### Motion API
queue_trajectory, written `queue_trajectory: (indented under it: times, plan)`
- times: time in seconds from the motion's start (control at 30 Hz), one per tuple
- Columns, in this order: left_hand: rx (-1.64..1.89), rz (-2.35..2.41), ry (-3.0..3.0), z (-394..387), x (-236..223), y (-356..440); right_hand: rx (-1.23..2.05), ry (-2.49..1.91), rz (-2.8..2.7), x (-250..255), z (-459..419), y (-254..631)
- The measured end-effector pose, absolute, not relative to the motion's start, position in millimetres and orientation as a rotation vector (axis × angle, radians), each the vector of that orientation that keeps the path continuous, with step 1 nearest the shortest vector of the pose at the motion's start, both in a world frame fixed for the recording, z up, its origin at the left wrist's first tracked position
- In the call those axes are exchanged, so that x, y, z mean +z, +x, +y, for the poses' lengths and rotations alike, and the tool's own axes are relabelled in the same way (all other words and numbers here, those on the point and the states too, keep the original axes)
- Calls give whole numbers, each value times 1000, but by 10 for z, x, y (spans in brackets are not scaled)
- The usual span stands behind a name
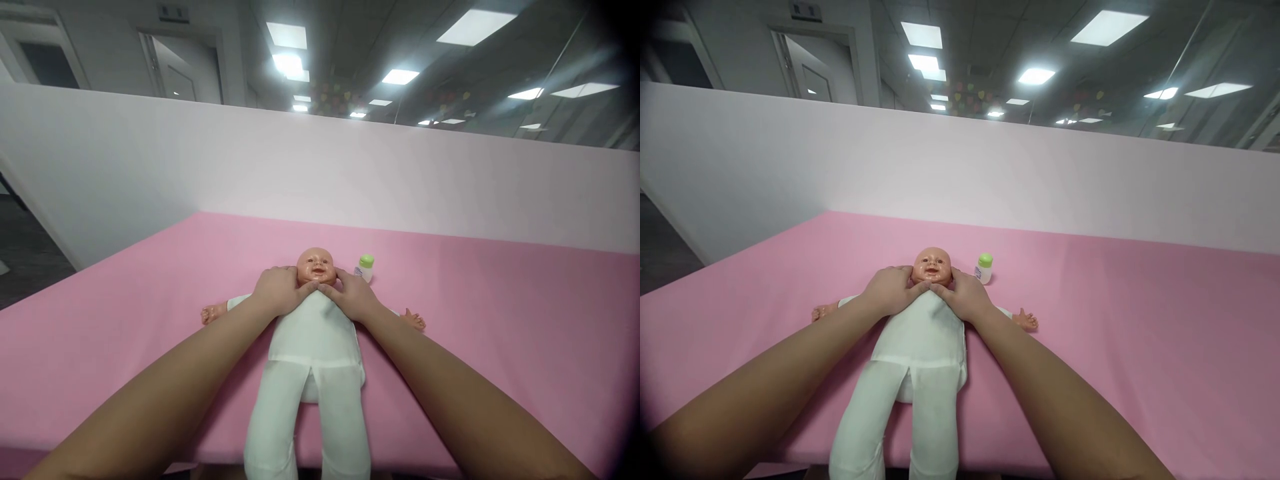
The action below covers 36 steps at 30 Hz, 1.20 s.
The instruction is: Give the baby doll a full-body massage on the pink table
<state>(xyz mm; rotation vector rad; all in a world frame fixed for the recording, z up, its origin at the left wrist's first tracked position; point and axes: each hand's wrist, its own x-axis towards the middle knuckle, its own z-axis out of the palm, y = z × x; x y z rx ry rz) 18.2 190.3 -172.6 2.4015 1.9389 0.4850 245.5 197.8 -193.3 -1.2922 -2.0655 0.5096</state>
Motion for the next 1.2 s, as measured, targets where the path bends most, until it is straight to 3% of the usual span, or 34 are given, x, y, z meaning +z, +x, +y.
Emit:
queue_trajectory:
  times: [0.13, 0.87, 1.2]
  plan:
    - [400, 1941, 2337, 1909, -1672, 165, 501, -1256, -2063, -1906, 1985, 2441]
    - [640, 1719, 2363, 2015, -1817, 40, 566, -1235, -1907, -2071, 2098, 2484]
    - [570, 1911, 2228, 1961, -1807, 140, 585, -1338, -1891, -2042, 2044, 2446]
